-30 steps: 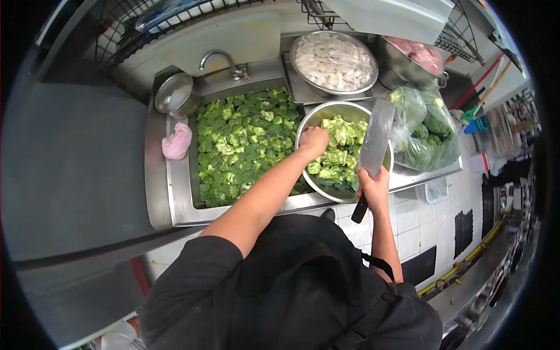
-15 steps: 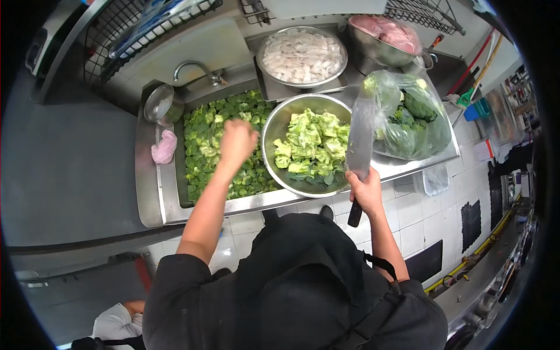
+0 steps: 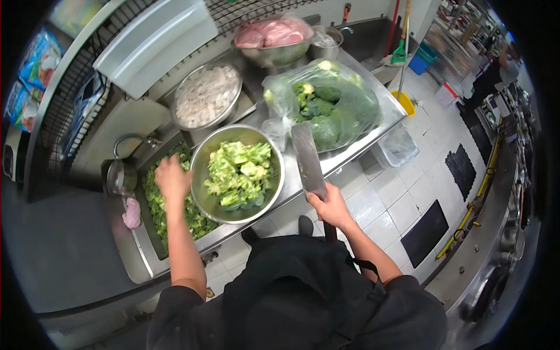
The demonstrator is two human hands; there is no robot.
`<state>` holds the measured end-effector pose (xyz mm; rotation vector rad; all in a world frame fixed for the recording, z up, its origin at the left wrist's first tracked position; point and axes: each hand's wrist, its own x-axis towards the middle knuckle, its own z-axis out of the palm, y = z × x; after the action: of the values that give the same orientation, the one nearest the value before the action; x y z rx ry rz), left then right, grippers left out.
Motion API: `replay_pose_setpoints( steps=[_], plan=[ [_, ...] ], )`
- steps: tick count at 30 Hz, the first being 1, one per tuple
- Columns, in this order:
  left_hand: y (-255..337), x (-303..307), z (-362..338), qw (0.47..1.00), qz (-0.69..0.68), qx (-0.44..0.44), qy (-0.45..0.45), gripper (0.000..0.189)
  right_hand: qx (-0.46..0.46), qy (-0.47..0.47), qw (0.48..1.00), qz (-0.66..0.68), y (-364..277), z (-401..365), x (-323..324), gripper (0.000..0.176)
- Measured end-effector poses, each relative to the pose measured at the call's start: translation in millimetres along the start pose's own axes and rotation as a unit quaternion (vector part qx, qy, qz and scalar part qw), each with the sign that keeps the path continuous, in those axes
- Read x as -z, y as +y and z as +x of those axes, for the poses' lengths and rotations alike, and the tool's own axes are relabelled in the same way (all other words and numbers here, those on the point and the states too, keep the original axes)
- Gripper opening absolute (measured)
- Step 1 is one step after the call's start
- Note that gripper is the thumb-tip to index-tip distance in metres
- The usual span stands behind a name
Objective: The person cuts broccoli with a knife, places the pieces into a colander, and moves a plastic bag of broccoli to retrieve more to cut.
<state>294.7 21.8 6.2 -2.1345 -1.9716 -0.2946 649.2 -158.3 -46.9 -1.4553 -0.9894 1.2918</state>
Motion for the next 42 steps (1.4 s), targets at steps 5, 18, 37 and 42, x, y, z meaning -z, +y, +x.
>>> replay_pose_setpoints(
  steps=[5, 18, 37, 42],
  plan=[
    [222.6, -28.3, 63.9, 0.850, -0.443, -0.267, -0.096, 0.024, -0.033, 0.048, 0.998, 0.023, 11.2, -14.0, 50.2, 0.020],
    [432.1, -135.2, 140.4, 0.918, -0.364, -0.125, -0.098, 0.096, -0.066, 0.297, 0.952, -0.013, 56.9, -104.0, 116.4, 0.024],
    [68.1, 22.4, -47.1, 0.280, -0.936, 0.200, -0.076, 0.076, 0.125, -0.199, 0.967, 0.097, -87.3, 14.1, 0.6, 0.038],
    [56.8, 2.7, -88.6, 0.341, -0.914, 0.220, 0.001, 0.070, 0.226, -0.155, 0.949, -0.154, -28.6, 23.5, -65.1, 0.033]
  ],
)
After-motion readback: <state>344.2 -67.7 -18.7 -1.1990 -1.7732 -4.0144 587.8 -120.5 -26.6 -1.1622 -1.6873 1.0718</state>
